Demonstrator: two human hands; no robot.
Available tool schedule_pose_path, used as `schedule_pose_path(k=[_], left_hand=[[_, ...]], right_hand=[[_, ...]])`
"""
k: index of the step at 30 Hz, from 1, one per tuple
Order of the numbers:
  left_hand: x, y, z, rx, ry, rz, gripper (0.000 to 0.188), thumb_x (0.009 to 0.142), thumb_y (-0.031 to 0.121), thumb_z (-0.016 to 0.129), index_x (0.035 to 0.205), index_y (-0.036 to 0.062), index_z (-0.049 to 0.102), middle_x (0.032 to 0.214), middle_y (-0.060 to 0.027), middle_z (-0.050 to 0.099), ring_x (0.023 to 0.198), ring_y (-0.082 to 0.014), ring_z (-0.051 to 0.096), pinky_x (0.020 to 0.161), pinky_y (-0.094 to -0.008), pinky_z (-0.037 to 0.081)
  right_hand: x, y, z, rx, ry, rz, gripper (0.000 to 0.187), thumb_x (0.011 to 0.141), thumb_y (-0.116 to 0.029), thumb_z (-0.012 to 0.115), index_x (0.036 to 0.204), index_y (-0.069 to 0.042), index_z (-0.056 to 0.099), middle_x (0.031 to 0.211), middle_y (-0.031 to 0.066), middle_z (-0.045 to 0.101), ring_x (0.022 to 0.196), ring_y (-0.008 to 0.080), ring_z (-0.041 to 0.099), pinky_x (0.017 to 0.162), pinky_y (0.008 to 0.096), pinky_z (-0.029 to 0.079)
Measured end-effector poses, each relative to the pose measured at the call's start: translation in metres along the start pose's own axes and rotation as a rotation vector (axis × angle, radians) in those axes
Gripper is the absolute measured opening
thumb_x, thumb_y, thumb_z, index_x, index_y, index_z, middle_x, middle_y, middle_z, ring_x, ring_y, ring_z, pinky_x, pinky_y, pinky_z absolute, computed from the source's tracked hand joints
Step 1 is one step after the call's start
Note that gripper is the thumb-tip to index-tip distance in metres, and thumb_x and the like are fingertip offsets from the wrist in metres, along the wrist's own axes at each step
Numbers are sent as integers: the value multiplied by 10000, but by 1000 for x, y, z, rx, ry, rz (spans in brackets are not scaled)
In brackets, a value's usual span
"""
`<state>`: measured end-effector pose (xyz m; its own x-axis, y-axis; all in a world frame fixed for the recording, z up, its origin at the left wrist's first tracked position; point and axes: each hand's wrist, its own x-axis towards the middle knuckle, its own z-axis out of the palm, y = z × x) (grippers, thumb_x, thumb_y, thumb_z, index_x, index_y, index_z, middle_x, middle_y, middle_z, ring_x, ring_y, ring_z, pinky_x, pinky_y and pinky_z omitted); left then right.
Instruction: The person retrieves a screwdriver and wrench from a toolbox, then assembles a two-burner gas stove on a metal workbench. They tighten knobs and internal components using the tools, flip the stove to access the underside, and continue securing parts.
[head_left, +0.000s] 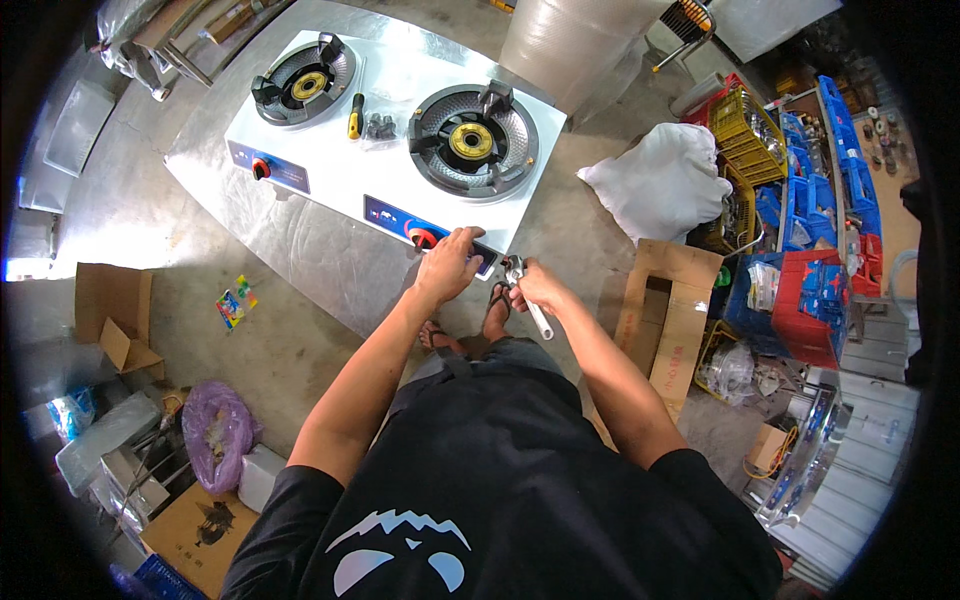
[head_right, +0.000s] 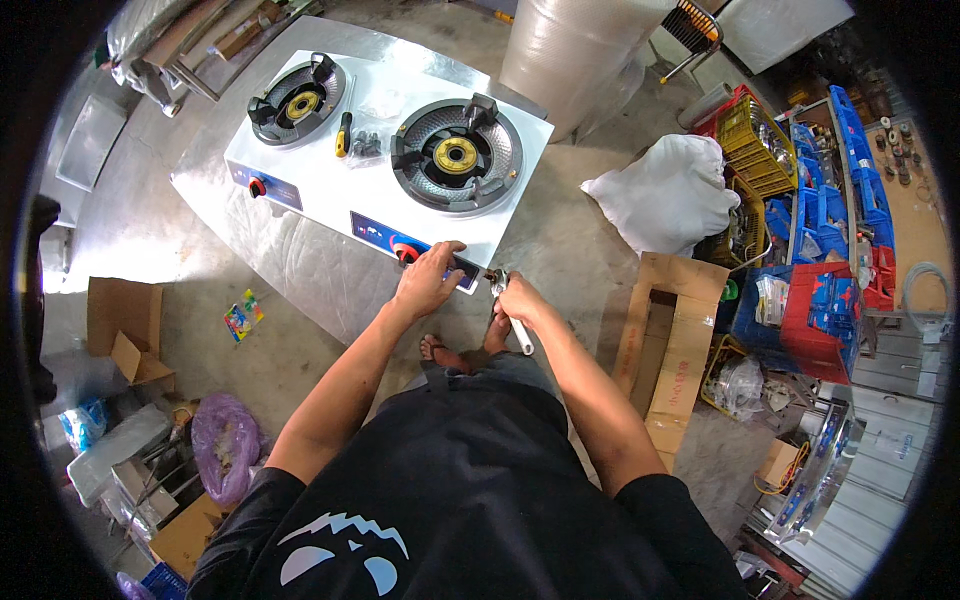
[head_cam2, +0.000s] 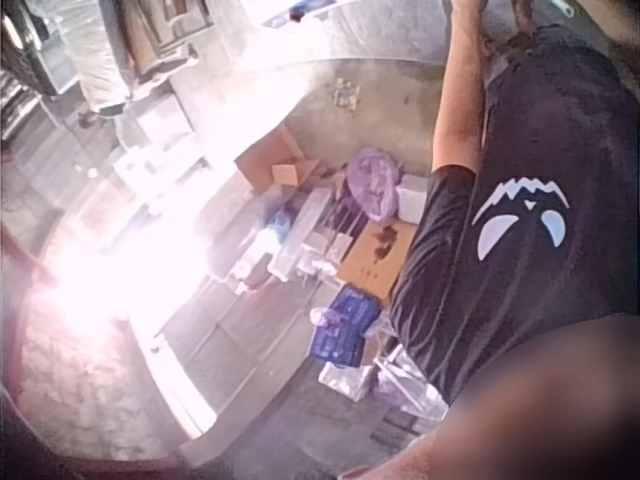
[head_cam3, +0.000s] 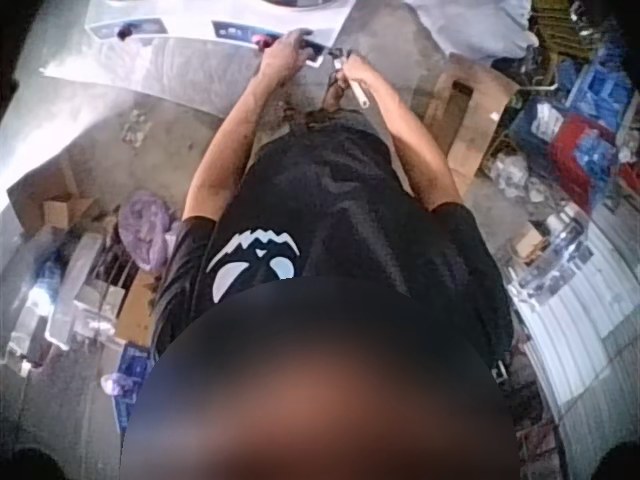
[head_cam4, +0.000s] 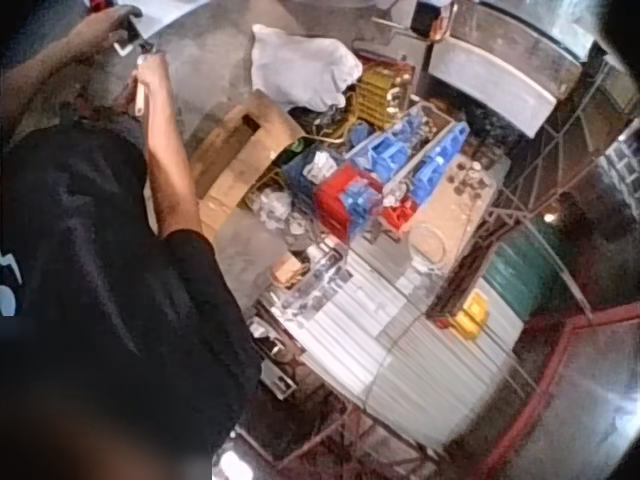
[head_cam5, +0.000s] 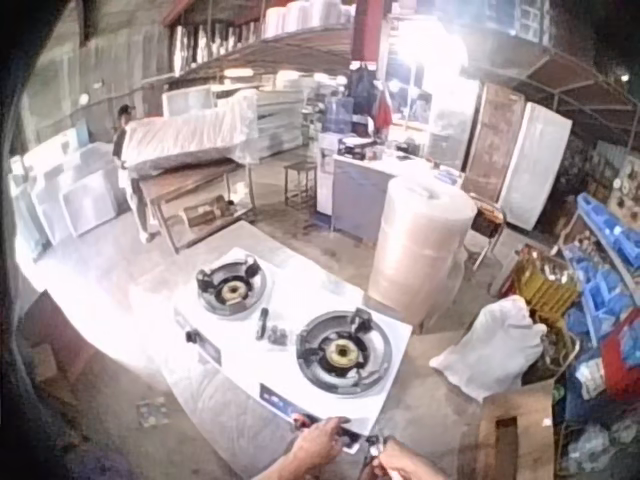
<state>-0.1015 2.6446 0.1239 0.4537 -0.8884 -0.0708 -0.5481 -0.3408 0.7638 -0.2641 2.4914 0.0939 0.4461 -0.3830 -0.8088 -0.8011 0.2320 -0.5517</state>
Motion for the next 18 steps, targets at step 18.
schedule_pose_path(k=[18], left_hand=[[0, -13, -8, 43, -121, 66, 530, 883, 101, 669, 1380, 90, 485, 1173, -144, 620, 1133, -310, 629, 977, -445, 499]], right_hand=[[22, 84, 94, 596, 224, -283, 258, 967, -11, 641, 1122, -21, 435, 1060, 145, 669, 805, 159, 656, 695, 299, 571]])
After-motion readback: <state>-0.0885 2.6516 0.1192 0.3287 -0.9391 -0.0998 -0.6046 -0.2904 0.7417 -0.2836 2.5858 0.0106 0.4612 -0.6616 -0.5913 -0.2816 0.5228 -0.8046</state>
